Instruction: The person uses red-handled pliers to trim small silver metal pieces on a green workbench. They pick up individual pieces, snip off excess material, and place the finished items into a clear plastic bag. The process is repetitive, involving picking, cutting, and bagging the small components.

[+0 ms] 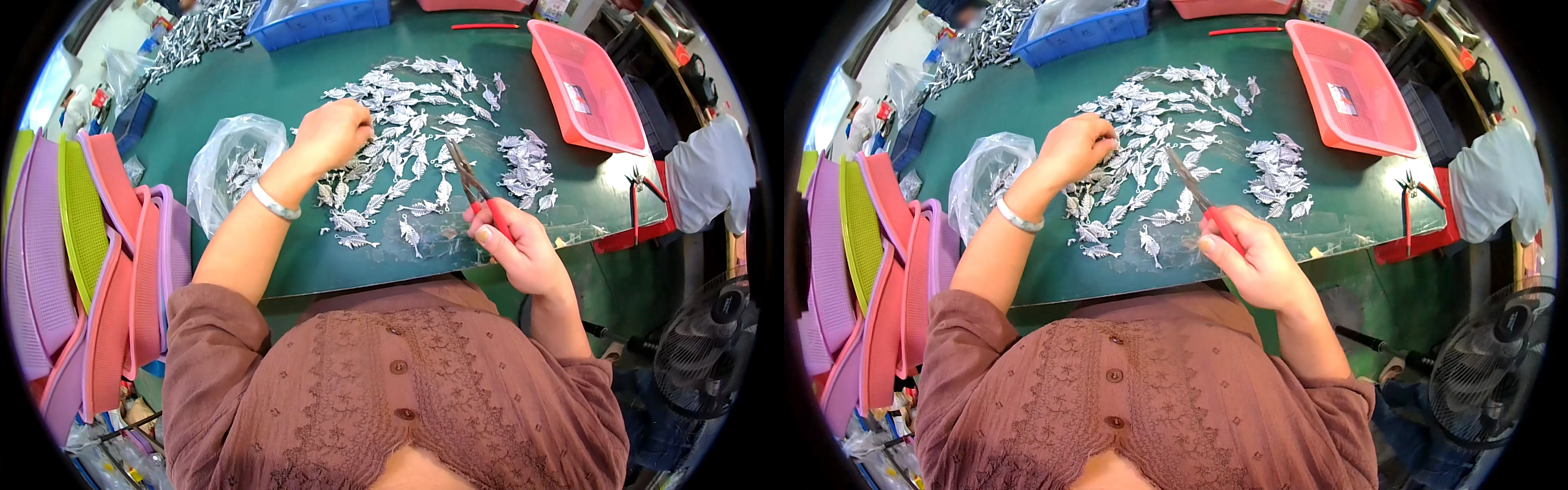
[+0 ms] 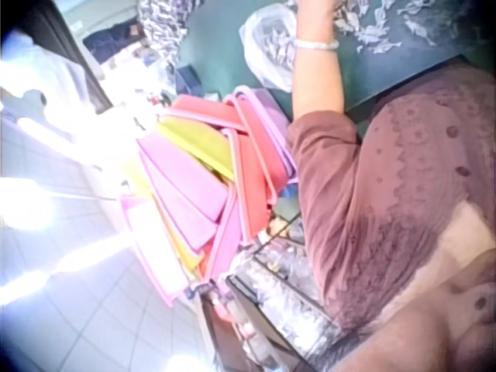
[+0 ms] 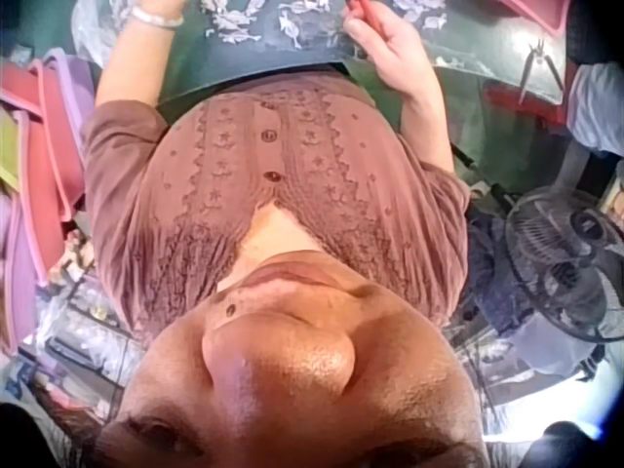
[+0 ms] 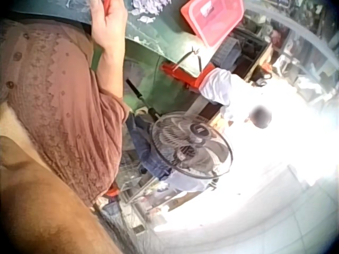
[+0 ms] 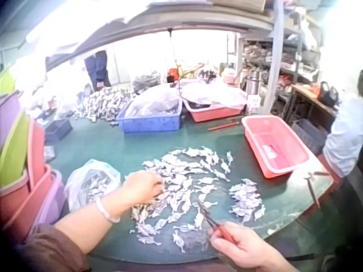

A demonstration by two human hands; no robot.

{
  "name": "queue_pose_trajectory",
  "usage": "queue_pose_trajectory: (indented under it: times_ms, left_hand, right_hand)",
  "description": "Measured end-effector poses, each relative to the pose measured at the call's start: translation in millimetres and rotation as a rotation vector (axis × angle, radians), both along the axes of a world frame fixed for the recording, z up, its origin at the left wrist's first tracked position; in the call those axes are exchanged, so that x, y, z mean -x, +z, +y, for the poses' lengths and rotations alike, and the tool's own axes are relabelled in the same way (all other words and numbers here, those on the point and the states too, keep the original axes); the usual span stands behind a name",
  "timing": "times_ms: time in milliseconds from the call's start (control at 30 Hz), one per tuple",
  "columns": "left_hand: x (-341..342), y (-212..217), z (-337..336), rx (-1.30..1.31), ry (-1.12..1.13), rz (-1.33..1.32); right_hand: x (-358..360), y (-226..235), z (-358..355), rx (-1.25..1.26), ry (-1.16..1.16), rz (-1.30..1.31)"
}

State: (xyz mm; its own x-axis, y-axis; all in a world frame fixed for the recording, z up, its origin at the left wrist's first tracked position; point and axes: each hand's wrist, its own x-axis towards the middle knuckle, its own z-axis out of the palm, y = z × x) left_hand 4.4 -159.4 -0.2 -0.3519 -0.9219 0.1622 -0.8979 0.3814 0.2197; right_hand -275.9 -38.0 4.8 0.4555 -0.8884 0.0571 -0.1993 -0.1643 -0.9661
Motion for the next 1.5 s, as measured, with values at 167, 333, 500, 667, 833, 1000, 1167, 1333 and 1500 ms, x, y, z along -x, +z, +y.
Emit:
queue_pose_trajectory:
  times_ms: [167, 333, 500, 667, 833, 1000, 1167, 1333, 1500]
  left_hand:
    - [-6, 13, -1, -0.218, 0.276, 0.706]
    - [3, 28, 25, -0.561, 0.235, 1.549]
    - [24, 35, 54, -0.560, 0.193, 1.659]
    - [32, 34, 69, -0.545, 0.190, 1.682]
    - [36, 30, 77, -0.550, 0.183, 1.694]
    - [33, 29, 81, -0.556, 0.182, 1.686]
    - [30, 30, 84, -0.594, 0.203, 1.565]
    - [28, 43, 83, -0.671, 0.189, 1.267]
    - [23, 41, 80, -0.678, 0.162, 1.240]
  right_hand:
    - [-2, -7, -1, 0.078, -0.029, -0.032]
    - [-13, -1, 2, -0.007, -0.081, -0.011]
    - [-26, 4, 1, 0.000, -0.105, -0.021]
    - [-33, 10, 1, -0.084, -0.103, 0.024]
    - [-37, 6, -1, -0.094, -0.088, 0.030]
    - [-41, 9, 0, -0.146, -0.086, 0.016]
    - [-43, 7, 1, -0.135, -0.112, -0.011]
    - [-42, 8, 2, -0.127, -0.090, 0.016]
    - [-41, 5, 1, -0.143, -0.066, -0.019]
